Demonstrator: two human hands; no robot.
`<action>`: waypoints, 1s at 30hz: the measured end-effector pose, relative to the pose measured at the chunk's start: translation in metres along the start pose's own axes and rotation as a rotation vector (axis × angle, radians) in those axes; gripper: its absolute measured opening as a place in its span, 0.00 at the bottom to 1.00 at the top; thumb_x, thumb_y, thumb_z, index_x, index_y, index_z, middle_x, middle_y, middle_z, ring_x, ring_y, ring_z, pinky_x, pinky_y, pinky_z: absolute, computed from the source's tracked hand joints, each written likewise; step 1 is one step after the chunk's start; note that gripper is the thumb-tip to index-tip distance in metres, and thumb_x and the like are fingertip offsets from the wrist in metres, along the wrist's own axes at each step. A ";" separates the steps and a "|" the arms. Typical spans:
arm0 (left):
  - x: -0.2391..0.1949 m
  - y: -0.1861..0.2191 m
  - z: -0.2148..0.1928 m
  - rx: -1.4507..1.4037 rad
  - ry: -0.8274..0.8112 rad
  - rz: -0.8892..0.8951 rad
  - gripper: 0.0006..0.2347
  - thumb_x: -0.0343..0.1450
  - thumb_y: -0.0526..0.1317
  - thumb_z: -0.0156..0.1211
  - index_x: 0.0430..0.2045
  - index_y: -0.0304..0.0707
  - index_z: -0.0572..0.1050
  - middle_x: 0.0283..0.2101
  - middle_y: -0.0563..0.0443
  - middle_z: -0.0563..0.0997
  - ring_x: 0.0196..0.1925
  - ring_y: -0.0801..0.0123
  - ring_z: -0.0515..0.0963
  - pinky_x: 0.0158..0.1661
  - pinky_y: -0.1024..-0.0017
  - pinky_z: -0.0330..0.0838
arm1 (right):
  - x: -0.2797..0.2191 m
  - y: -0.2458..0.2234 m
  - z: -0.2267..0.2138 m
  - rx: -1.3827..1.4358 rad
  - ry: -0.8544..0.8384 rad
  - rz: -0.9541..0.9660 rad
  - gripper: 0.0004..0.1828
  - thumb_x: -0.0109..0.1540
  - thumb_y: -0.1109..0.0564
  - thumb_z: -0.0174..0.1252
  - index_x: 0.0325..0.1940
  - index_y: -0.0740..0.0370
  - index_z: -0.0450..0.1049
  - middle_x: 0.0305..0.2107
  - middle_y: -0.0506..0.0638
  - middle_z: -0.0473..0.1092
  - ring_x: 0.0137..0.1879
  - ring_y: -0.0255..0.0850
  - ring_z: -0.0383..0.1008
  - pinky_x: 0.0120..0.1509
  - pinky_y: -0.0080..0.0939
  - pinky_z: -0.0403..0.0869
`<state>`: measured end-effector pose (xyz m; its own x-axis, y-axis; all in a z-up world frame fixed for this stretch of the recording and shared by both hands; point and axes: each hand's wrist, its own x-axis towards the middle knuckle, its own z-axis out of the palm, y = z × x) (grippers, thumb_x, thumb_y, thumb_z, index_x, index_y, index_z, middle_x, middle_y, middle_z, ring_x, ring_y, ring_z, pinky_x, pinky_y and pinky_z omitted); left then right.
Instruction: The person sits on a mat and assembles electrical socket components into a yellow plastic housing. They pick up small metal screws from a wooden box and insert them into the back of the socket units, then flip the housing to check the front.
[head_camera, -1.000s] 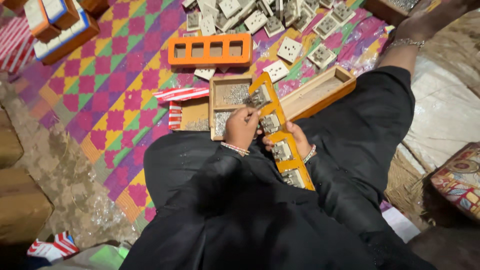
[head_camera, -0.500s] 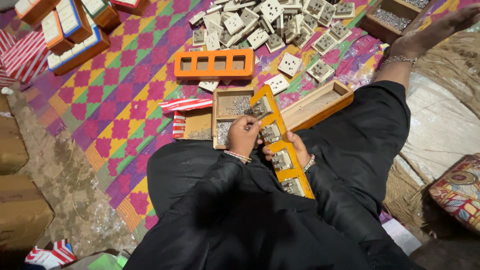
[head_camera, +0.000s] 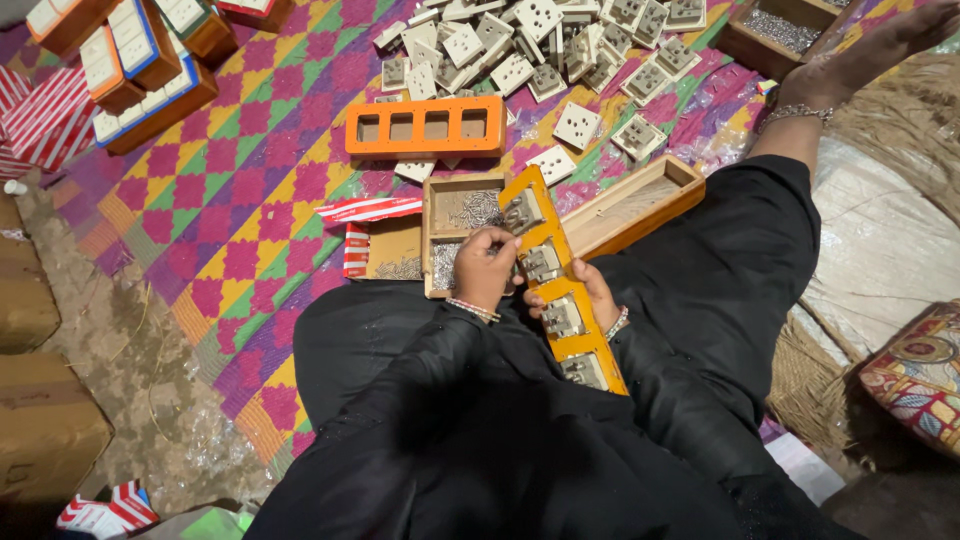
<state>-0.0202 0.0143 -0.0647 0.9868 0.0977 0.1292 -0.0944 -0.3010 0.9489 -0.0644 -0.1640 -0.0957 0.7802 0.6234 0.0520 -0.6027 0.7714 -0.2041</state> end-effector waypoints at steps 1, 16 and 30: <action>0.001 -0.002 -0.001 0.007 -0.003 0.074 0.04 0.70 0.34 0.67 0.30 0.31 0.79 0.37 0.52 0.78 0.33 0.77 0.78 0.31 0.77 0.75 | 0.000 0.000 0.000 0.015 0.011 0.009 0.41 0.65 0.36 0.57 0.75 0.58 0.58 0.57 0.63 0.66 0.46 0.46 0.66 0.50 0.46 0.71; 0.003 -0.032 0.004 -0.426 -0.112 -0.151 0.07 0.72 0.28 0.61 0.41 0.30 0.70 0.32 0.51 0.77 0.26 0.79 0.74 0.23 0.78 0.71 | -0.001 0.002 0.004 0.030 -0.029 -0.048 0.44 0.66 0.36 0.58 0.78 0.62 0.55 0.57 0.65 0.65 0.46 0.46 0.65 0.50 0.44 0.70; 0.004 -0.029 0.004 -0.364 -0.137 -0.113 0.09 0.73 0.26 0.56 0.46 0.29 0.69 0.39 0.49 0.76 0.33 0.79 0.76 0.28 0.80 0.72 | -0.002 -0.001 0.012 -0.013 -0.011 -0.042 0.45 0.65 0.36 0.57 0.78 0.63 0.55 0.57 0.64 0.66 0.45 0.45 0.65 0.50 0.43 0.70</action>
<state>-0.0128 0.0197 -0.0926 0.9997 -0.0239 0.0021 -0.0006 0.0627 0.9980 -0.0669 -0.1643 -0.0840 0.8029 0.5918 0.0712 -0.5672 0.7953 -0.2141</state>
